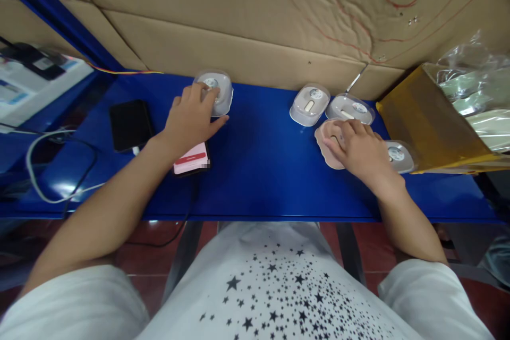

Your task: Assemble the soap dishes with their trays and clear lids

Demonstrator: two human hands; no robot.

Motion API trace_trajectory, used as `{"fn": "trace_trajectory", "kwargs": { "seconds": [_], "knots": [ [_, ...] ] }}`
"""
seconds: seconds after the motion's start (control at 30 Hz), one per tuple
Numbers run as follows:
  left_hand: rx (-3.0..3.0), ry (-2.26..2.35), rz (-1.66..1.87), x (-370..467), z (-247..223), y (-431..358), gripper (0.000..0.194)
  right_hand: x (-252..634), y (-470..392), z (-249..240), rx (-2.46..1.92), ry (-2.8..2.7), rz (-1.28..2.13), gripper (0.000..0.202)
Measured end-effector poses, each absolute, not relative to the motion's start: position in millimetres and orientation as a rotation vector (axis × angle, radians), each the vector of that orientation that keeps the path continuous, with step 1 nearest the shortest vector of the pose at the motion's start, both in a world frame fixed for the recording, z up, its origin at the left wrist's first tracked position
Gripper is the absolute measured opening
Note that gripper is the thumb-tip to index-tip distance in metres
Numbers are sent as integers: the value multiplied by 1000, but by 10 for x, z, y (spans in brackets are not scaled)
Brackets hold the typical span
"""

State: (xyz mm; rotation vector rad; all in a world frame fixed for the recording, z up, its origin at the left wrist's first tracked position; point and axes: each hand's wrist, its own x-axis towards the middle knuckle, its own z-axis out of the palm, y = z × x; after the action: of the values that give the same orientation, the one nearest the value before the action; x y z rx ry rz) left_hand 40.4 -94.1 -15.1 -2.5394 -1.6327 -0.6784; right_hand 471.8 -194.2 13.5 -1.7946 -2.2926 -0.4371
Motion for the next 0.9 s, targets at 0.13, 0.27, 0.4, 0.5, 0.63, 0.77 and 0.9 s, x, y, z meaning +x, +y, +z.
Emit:
{"fn": "trace_trajectory", "kwargs": {
  "seconds": [0.13, 0.27, 0.4, 0.5, 0.63, 0.77, 0.9],
  "knots": [
    [-2502, -1660, -703, 456, -151, -958, 66, 4547, -1999, 193, -1428, -2495, -83, 54],
    [-2524, -1532, -901, 488, -132, -993, 61, 4420, -1957, 135, -1063, -2587, 141, 51],
    [-2511, -1661, -864, 458, -128, -968, 68, 4440, -1829, 11, -1056, -2498, 143, 53],
    [-2487, -1708, -852, 452, -136, -942, 69, 4484, -1776, -21, -1032, -2470, 130, 54],
    [-2477, -1736, -868, 510, -128, -946, 56, 4464, -1794, -35, -1048, -2424, 136, 46],
    [-2538, -1692, -939, 565, -101, -932, 45, 4423, -1768, -103, -1116, -2335, 153, 43],
    [-2510, -1689, -1056, 514, -118, -823, 32, 4441, -1710, -107, -1171, -2211, 37, 37]
  ]
}}
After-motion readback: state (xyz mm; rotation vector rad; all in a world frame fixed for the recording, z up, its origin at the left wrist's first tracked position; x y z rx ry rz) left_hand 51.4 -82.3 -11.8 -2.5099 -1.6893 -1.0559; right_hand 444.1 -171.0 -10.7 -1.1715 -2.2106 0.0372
